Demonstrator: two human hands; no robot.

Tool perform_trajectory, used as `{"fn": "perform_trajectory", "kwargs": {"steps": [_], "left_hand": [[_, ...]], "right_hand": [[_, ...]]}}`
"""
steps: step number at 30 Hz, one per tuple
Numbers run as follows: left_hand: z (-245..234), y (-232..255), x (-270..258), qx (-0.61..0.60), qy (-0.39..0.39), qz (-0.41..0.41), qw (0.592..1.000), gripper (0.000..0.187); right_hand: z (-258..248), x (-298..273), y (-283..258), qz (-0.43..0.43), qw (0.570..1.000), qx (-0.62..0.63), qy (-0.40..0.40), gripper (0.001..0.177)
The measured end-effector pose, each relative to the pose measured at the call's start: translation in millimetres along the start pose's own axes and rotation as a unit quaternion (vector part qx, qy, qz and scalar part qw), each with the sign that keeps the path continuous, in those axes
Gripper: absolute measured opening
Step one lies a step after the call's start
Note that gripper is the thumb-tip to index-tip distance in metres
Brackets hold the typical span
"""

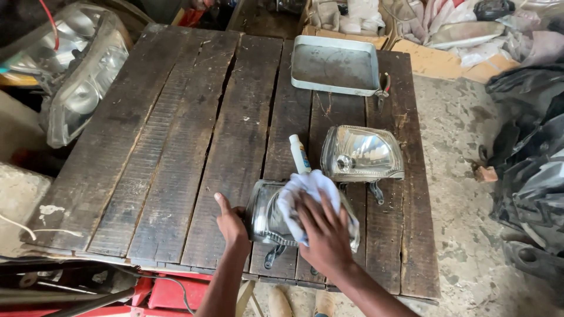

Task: Cleaning and polishing automotive headlight assemblies using a cloth and cleaning solution on a wooden workbench.

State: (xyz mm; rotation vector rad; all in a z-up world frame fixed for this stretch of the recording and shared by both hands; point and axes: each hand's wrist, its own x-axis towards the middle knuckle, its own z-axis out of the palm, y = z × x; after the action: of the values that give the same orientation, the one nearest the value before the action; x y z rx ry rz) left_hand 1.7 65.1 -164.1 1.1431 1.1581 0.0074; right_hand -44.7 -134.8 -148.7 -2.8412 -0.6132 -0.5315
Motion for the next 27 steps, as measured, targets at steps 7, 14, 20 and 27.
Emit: {"fn": "perform_trajectory", "kwargs": {"steps": [7, 14, 20, 27], "left_hand": [[10.0, 3.9, -11.4, 0.038, -0.048, 0.071, 0.996, 0.079], [5.2, 2.5, -13.2, 0.018, -0.029, 0.056, 0.998, 0.078], [7.5, 1.8, -16.5, 0.048, -0.042, 0.084, 0.994, 0.069], [0.2, -17.2, 8.9, 0.115, 0.002, 0.103, 0.988, 0.069]], "right_hand": [[-5.4, -5.7, -30.4, 0.114, 0.991, 0.027, 0.062, 0.078], [-14.8, -1.4, -3.6, -0.023, 0.996, 0.085, 0.0, 0.09], [-3.3, -8.0, 1.9, 0.122, 0.992, 0.007, 0.028, 0.097], [-20.7, 15.6, -20.9, -0.062, 0.991, 0.114, -0.022, 0.09]]}}
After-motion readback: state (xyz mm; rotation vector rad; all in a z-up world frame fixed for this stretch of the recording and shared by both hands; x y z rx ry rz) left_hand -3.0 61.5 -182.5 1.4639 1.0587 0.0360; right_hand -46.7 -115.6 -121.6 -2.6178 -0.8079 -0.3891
